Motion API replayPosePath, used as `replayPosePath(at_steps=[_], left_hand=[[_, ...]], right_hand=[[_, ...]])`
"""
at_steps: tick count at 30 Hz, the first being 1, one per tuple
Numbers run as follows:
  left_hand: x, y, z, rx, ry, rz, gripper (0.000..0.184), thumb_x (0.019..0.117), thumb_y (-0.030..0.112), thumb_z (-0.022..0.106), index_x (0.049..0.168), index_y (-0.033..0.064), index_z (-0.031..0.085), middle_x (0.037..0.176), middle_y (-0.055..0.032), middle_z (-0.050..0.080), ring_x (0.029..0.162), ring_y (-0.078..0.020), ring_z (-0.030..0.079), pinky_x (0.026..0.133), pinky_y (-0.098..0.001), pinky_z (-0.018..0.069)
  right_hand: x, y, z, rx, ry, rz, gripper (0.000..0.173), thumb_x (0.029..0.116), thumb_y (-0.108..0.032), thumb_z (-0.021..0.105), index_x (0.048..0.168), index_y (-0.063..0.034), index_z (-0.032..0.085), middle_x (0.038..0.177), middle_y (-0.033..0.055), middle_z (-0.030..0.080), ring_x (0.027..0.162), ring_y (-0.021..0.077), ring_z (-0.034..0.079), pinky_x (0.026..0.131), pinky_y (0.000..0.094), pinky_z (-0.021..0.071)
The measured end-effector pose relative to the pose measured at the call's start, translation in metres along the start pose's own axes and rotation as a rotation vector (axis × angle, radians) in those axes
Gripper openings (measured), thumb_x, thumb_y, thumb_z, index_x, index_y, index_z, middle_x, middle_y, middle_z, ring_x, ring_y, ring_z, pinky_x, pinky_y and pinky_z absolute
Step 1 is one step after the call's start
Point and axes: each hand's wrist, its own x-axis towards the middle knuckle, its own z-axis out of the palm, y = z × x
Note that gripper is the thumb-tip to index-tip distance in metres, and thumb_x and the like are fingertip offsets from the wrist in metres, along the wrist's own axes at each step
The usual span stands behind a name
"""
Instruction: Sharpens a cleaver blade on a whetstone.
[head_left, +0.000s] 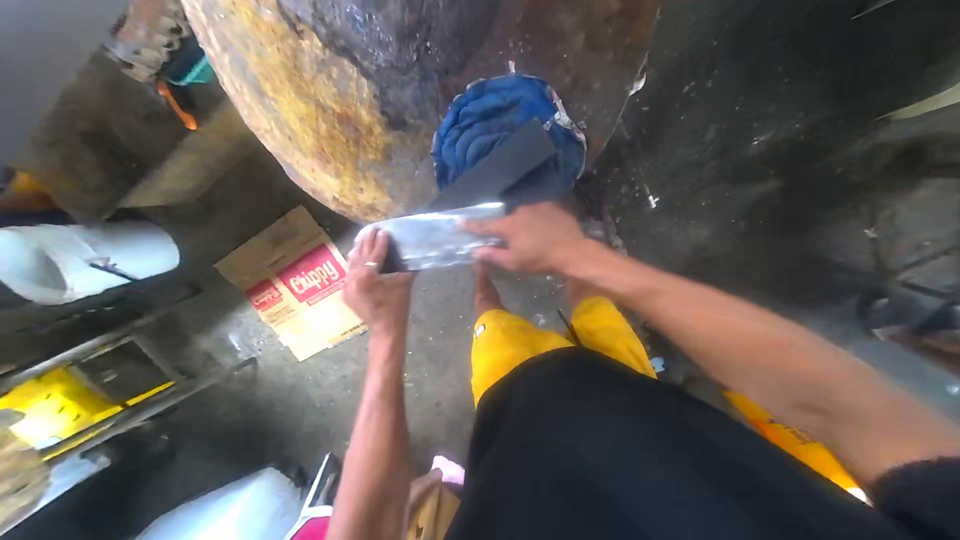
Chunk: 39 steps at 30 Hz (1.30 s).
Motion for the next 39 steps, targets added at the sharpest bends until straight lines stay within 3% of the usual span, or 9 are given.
replayPosePath(at_steps=[5,7,13,16,24,26,31,33,39], left_hand=[[0.034,0.170,0.107,-0.222,0.027,0.223,0.053,0.0739,0.021,0.088,0.125,0.0121,0.075,0.137,-0.0077,0.067,0.134,-0.0244,0.058,0.118,-0.0432,0.0417],[0.036,0.187,0.117,-0.253,-0.036,0.264,0.055,0.0750,0.019,0.086,0.128,0.0155,0.073,0.140,-0.0016,0.066,0.137,-0.0190,0.056,0.120,-0.0406,0.0391],[0.005,-0.016,0.009,0.002,-0.022,0.036,0.056,0.0794,0.028,0.086,0.132,0.0176,0.071,0.144,-0.0033,0.063,0.136,-0.0238,0.057,0.115,-0.0491,0.0460],[0.009,-0.027,-0.007,0.044,0.023,-0.043,0.052,0.0795,0.026,0.085,0.128,0.0117,0.072,0.140,-0.0081,0.065,0.135,-0.0276,0.058,0.116,-0.0499,0.0433],[0.047,0.192,0.116,-0.252,-0.064,0.340,0.059,0.0719,0.016,0.087,0.129,0.0157,0.072,0.141,-0.0017,0.065,0.138,-0.0190,0.054,0.121,-0.0387,0.0370],[0.044,0.158,0.101,-0.234,-0.058,0.305,0.059,0.0752,0.020,0.087,0.132,0.0175,0.071,0.143,-0.0003,0.064,0.139,-0.0176,0.054,0.120,-0.0382,0.0384],[-0.011,-0.047,-0.002,0.052,0.028,-0.030,0.056,0.0826,0.029,0.084,0.135,0.0177,0.068,0.146,-0.0030,0.061,0.136,-0.0245,0.057,0.113,-0.0521,0.0473],[-0.023,-0.060,-0.020,0.052,0.054,-0.112,0.056,0.0810,0.022,0.085,0.133,0.0116,0.069,0.145,-0.0074,0.062,0.136,-0.0281,0.057,0.113,-0.0547,0.0454],[0.021,0.134,0.074,-0.212,0.014,0.218,0.058,0.0787,0.017,0.085,0.134,0.0083,0.067,0.147,-0.0119,0.059,0.142,-0.0286,0.049,0.121,-0.0461,0.0380]], right_hand=[[-0.140,0.121,-0.068,-0.102,0.231,0.378,0.052,0.0976,-0.068,0.052,0.148,-0.0556,0.047,0.097,0.0208,0.075,0.082,0.0491,0.070,0.066,0.0731,0.0495],[-0.156,0.130,-0.074,-0.132,0.287,0.406,0.054,0.0960,-0.068,0.055,0.147,-0.0500,0.052,0.094,0.0251,0.074,0.079,0.0525,0.069,0.064,0.0735,0.0473],[-0.003,0.001,0.007,-0.035,0.027,0.095,0.051,0.0993,-0.067,0.045,0.148,-0.0546,0.048,0.102,0.0080,0.077,0.089,0.0351,0.072,0.074,0.0638,0.0537],[0.017,-0.019,0.015,-0.019,0.005,0.003,0.051,0.1014,-0.065,0.043,0.151,-0.0532,0.044,0.097,0.0084,0.076,0.087,0.0336,0.071,0.075,0.0594,0.0534],[-0.166,0.116,-0.067,-0.188,0.316,0.499,0.053,0.0995,-0.066,0.050,0.150,-0.0503,0.048,0.099,0.0245,0.074,0.080,0.0517,0.068,0.063,0.0730,0.0469],[-0.134,0.096,-0.060,-0.177,0.317,0.435,0.052,0.0997,-0.064,0.052,0.148,-0.0451,0.054,0.095,0.0254,0.074,0.080,0.0522,0.069,0.065,0.0740,0.0476],[0.026,-0.025,0.025,-0.110,0.073,0.033,0.051,0.0998,-0.069,0.040,0.148,-0.0546,0.048,0.093,0.0083,0.077,0.081,0.0350,0.072,0.069,0.0621,0.0539],[0.042,-0.048,0.033,-0.080,0.002,-0.076,0.051,0.1017,-0.065,0.040,0.150,-0.0515,0.046,0.091,0.0082,0.076,0.082,0.0331,0.071,0.071,0.0583,0.0537],[-0.108,0.099,-0.050,-0.135,0.237,0.271,0.052,0.0999,-0.065,0.051,0.151,-0.0520,0.046,0.099,0.0147,0.077,0.080,0.0412,0.072,0.064,0.0679,0.0528]])
